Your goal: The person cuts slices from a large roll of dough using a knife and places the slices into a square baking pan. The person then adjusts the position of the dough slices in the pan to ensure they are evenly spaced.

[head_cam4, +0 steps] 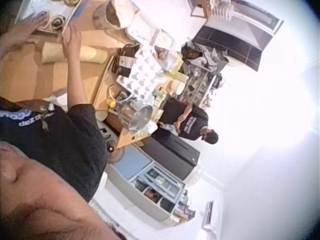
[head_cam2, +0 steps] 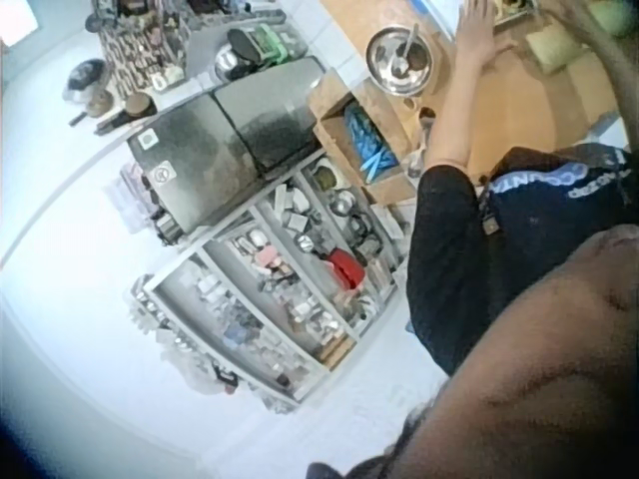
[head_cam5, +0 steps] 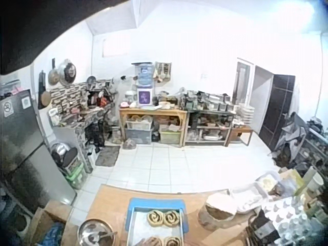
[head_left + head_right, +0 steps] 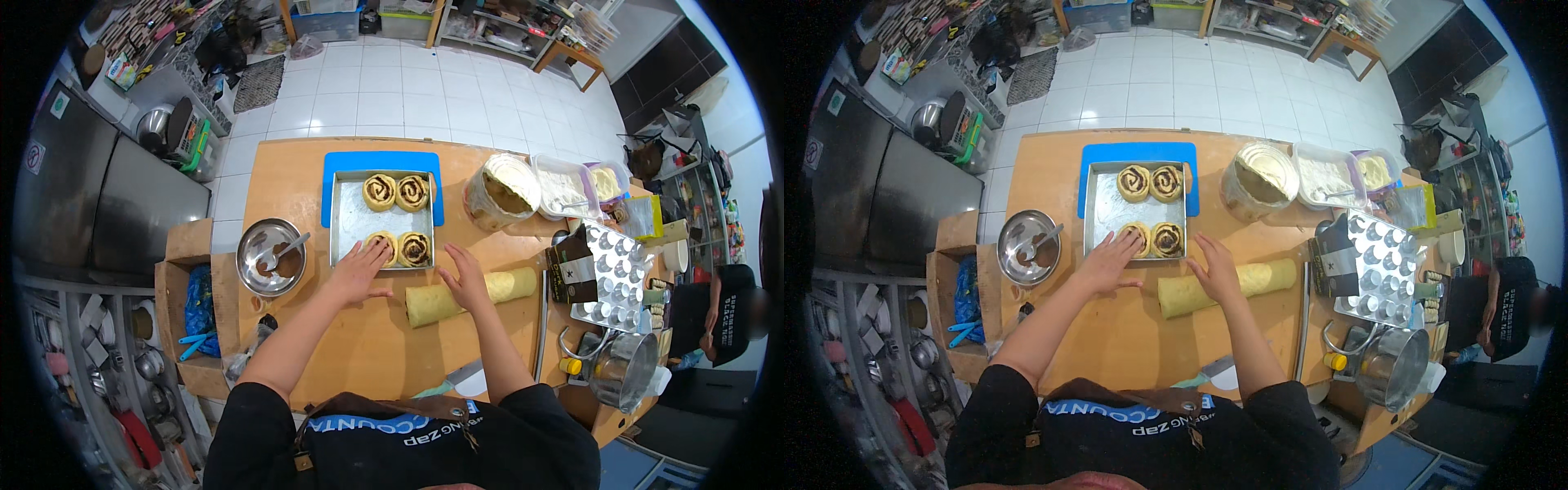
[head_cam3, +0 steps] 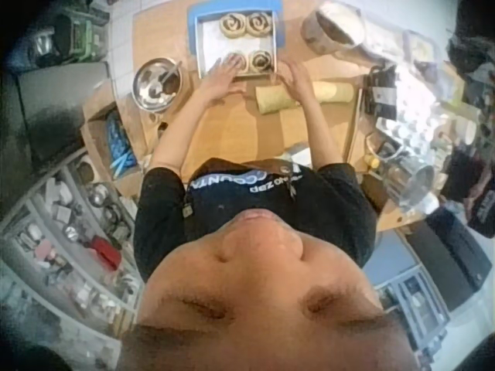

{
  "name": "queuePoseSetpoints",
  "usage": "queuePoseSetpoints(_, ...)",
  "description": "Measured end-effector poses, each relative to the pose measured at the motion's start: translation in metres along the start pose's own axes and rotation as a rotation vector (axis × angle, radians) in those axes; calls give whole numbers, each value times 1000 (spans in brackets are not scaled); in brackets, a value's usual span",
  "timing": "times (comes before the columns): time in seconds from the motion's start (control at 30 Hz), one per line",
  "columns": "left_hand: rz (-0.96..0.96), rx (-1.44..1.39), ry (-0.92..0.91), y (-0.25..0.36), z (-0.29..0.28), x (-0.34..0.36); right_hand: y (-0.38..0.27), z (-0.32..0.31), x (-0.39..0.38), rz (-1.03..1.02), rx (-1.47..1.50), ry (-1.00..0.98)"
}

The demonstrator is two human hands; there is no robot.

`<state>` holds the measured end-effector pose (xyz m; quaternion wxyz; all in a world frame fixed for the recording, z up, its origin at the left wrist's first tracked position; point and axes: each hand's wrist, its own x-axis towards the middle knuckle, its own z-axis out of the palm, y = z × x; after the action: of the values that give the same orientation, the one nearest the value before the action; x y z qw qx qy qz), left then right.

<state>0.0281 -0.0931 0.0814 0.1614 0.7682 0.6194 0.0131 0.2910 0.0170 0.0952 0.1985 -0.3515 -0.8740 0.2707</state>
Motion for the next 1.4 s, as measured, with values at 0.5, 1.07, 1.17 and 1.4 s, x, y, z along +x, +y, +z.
queuePoseSetpoints(0.5, -83, -291, 14, -7, -1, -4, -54, 4, -96, 67, 100, 106)
queuePoseSetpoints(1.07, 146, 157, -153, 7, -9, 20, -121, -3, -257, 400, -68, 325)
queuePoseSetpoints(1.17, 126, -9, 28, -15, 8, 26, -141, 7, -284, 469, -100, 346)
queuePoseSetpoints(1.4, 94, 58, 141, 5, 0, 37, -180, 28, -329, 626, -128, 376)
